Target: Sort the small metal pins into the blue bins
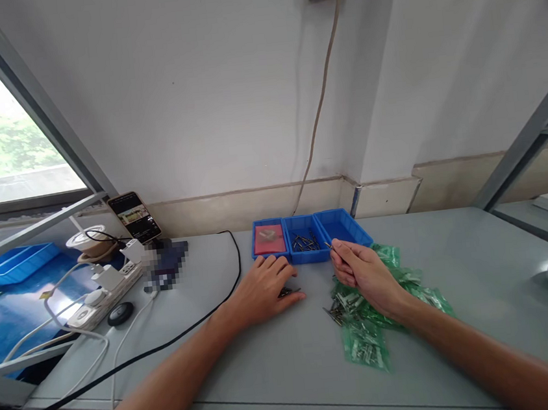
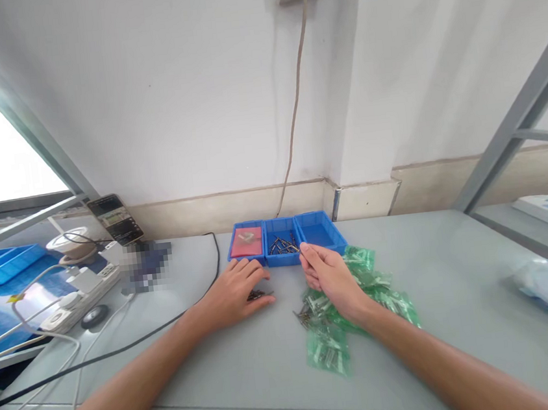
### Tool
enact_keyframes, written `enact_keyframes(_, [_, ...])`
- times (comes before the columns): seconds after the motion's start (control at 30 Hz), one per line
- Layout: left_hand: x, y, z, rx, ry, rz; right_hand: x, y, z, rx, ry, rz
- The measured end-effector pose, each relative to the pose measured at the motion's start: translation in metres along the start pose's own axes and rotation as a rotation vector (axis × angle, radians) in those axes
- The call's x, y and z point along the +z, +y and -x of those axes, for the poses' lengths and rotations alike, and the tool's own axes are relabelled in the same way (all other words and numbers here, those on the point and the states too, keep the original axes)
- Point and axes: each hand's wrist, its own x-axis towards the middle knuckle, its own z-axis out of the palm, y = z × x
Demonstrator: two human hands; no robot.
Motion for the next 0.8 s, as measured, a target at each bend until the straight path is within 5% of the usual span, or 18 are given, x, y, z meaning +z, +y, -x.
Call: enact_keyframes(0.8, [-0.0012,0.0,0.0006,-0.002,0.0,-0.023,0.0006,-0.002,0.0031,-0.074,0.009,0.198])
